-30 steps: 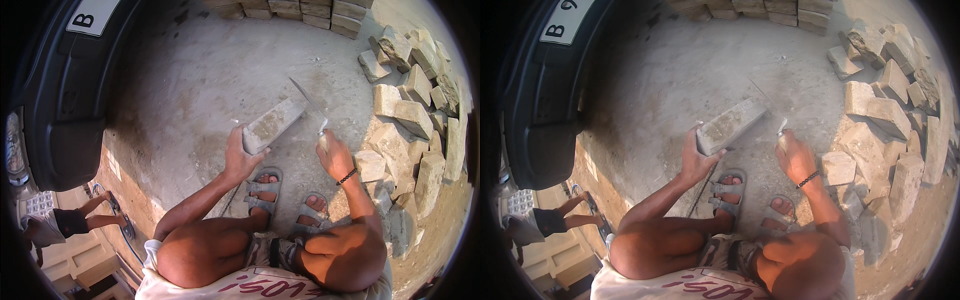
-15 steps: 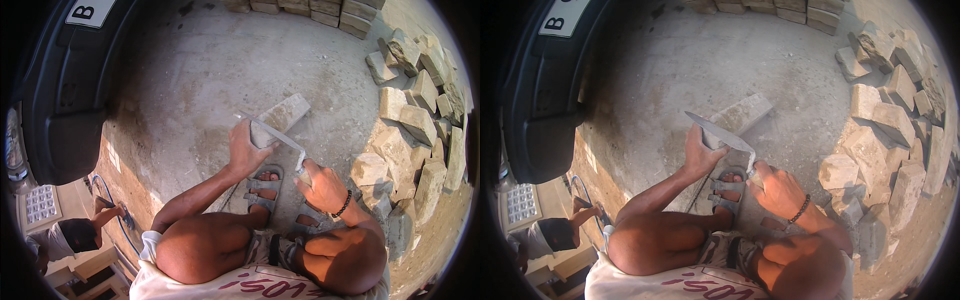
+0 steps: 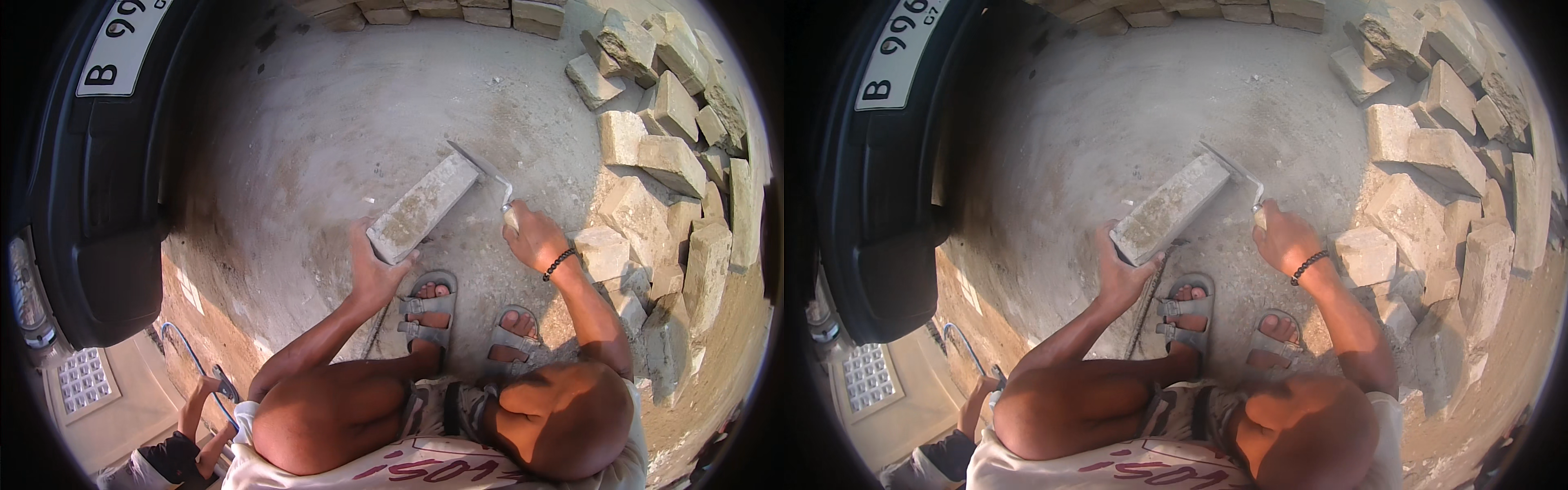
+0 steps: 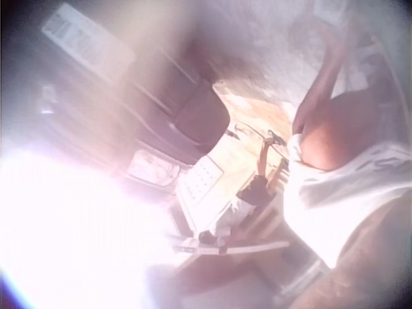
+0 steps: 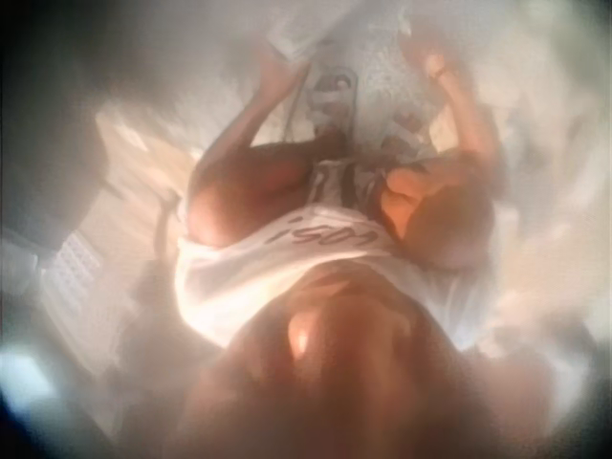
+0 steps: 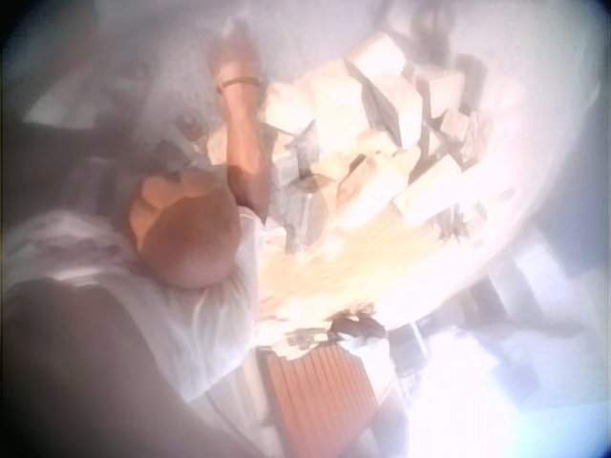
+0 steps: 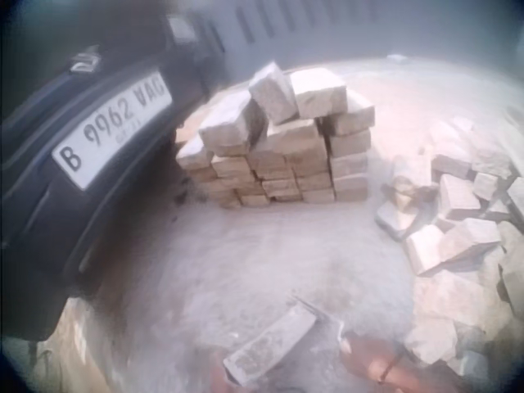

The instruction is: The person uses a chisel to chip away at the edges of rectangular stone blocks. They pick up blocks from a pile, hold them, and repeatedly strike the edges with the chisel before placing them back down.

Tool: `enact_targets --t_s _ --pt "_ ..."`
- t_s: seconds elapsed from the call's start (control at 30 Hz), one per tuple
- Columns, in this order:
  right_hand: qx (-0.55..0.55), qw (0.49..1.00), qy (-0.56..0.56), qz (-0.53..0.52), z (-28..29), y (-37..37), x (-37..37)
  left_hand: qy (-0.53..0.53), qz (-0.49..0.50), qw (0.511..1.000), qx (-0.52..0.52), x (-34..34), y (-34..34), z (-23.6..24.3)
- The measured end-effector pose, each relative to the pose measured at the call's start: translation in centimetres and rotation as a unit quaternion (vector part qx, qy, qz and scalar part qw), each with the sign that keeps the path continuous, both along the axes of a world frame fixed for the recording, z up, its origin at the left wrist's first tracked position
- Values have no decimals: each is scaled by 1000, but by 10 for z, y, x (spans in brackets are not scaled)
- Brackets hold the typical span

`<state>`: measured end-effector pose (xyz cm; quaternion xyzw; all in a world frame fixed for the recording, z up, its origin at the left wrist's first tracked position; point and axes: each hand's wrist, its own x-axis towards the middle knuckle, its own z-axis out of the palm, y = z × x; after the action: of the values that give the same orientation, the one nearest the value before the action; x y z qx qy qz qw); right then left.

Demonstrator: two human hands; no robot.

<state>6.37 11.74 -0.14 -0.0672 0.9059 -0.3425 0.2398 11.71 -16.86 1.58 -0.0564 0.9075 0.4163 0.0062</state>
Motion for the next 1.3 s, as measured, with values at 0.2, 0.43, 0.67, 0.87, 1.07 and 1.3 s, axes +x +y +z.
enact_targets --t_s 0.2,0.43,0.67,0.87,1.07,1.3 --pt "-47 994 33 92 28 -27 46 -102 74 991 38 22 -31 -6" --pt "-103 994 -18 16 15 -30 32 -172 57 983 -16 43 -73 -55" --pt "-196 979 -40 -29 4 -22 27 -30 -91 970 -224 25 -58 -42" --pt "-175 979 -100 -28 16 -21 0 -77 -172 952 -242 -27 -12 -27" --pt "-156 983 -86 -32 -51 -22 25 -72 -183 944 -266 -46 5 -37" --pt "-160 978 -136 -8 -9 -18 1 -42 -171 943 -283 -39 -2 -44"
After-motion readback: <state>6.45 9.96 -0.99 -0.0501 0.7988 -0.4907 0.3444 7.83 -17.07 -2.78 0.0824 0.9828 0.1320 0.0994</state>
